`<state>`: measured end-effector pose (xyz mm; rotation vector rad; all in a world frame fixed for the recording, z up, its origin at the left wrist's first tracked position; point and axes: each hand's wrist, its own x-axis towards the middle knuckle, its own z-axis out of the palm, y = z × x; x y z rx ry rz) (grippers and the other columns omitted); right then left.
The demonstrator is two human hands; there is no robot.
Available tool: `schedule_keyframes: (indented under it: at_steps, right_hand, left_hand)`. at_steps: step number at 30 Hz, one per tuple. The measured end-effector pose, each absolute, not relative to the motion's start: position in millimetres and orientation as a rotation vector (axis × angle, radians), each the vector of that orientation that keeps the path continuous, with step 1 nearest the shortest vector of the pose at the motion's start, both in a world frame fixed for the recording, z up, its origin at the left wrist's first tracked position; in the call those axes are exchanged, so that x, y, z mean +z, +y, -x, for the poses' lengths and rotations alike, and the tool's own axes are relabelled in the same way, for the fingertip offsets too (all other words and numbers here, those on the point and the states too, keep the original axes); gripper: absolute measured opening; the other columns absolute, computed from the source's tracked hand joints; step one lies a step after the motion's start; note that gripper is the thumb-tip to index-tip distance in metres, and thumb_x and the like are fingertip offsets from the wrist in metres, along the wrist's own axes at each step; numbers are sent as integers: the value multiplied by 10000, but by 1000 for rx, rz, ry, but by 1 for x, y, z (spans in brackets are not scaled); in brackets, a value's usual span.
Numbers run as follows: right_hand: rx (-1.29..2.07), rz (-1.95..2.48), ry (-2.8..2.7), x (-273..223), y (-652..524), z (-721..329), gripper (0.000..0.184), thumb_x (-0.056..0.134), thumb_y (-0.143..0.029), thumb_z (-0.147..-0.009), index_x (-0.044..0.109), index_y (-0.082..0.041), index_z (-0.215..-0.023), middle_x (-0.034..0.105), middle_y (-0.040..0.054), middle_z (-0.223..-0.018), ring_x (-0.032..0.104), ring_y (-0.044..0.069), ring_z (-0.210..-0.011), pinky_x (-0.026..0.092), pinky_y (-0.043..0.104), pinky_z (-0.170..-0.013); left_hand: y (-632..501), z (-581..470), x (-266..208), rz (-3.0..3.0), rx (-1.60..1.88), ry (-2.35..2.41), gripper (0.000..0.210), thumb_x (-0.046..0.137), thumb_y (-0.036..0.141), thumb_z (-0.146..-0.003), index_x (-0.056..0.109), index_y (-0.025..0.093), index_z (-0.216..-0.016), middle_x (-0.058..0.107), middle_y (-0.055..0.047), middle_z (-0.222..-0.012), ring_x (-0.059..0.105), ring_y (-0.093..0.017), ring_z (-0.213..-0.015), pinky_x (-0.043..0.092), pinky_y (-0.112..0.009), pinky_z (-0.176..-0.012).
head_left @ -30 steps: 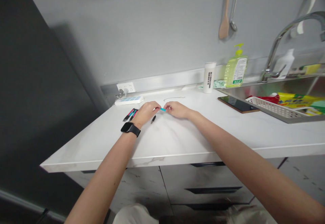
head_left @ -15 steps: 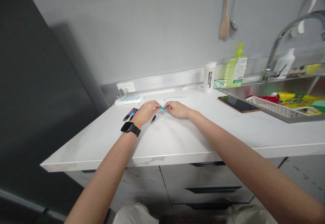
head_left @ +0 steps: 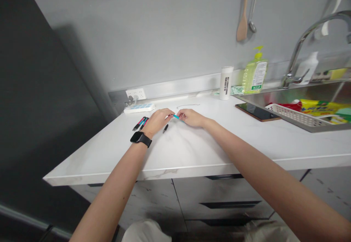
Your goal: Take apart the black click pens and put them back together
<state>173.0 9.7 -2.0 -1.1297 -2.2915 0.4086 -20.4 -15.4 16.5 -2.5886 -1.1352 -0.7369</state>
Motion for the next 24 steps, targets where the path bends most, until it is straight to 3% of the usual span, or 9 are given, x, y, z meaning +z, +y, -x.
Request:
schedule_keyframes:
  at_steps: [24]
  right_hand:
    - [423, 1132, -2272, 2, 5, -173, 236, 477, -54, -842, 636, -138, -995, 683, 53, -931, 597, 110, -808, 433, 196, -755]
  left_hand:
    - [-17, 18, 15, 2561, -738, -1254, 207, 508, 268, -865, 640, 175, -995, 688, -60, -1002, 623, -187, -937, 459, -298, -872]
